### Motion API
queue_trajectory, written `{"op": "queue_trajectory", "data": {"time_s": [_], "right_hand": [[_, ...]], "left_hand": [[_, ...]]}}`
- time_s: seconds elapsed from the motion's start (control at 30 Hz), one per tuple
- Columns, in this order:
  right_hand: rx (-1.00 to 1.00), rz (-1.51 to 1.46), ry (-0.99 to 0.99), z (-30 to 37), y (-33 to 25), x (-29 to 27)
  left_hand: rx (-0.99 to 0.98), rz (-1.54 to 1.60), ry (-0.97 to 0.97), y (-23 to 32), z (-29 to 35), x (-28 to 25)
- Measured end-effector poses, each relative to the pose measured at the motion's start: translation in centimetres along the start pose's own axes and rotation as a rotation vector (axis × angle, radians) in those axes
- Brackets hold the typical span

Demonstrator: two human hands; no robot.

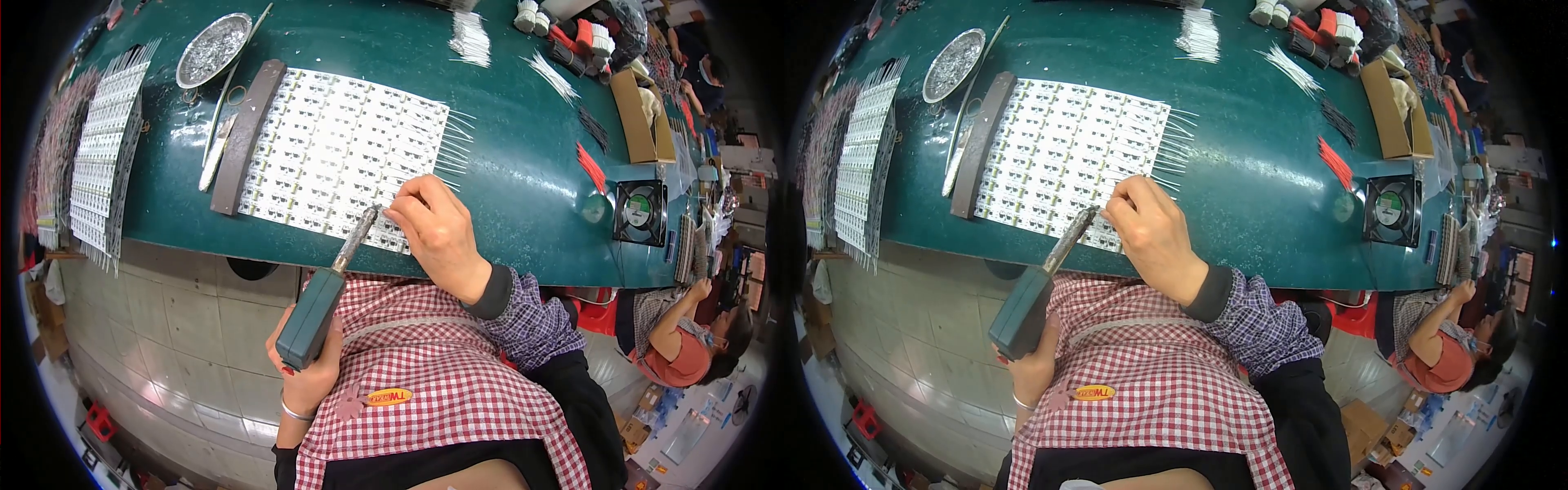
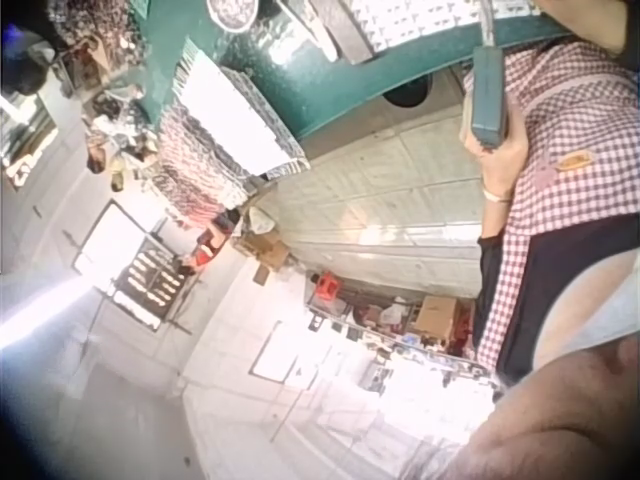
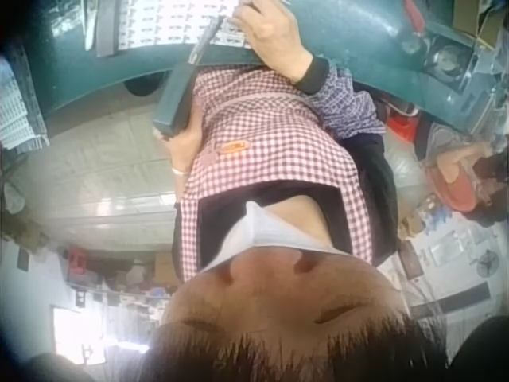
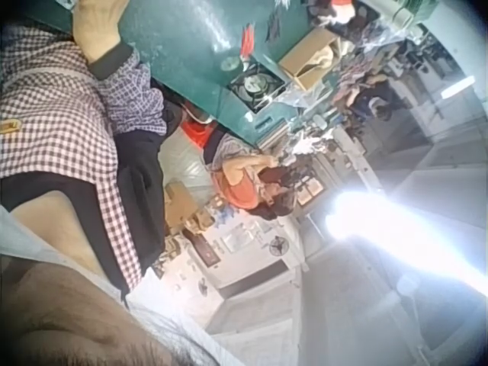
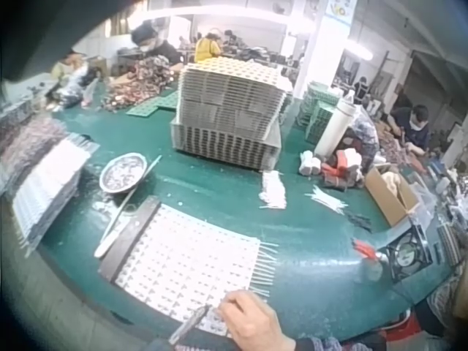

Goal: The person attaches wire leads onto a circuit board panel, placing the wires by hand and soldering them into place using a soldering gun.

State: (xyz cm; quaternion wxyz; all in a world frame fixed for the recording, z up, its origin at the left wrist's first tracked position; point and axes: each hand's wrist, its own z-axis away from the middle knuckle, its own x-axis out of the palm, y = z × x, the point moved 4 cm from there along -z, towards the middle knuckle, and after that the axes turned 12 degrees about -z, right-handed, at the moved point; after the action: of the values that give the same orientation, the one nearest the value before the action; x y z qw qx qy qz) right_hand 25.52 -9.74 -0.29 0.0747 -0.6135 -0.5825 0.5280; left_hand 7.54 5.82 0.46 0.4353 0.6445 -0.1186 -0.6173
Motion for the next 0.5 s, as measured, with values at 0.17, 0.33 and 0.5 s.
{"op": "queue_trajectory", "data": {"time_s": [0.17,0.33,0.5], "right_hand": [[-0.004,-0.006,0.004,-0.1,0.1,0.0],[0.0,0.021,0.009,-0.3,-0.2,-0.2],[0.024,0.0,-0.046,-1.7,-0.2,-1.5]], "left_hand": [[0.058,0.173,0.109,-1.2,1.3,0.4],[-0.097,0.443,0.062,-1.2,1.2,0.7],[-0.142,0.413,0.108,-1.8,1.1,0.8]]}}
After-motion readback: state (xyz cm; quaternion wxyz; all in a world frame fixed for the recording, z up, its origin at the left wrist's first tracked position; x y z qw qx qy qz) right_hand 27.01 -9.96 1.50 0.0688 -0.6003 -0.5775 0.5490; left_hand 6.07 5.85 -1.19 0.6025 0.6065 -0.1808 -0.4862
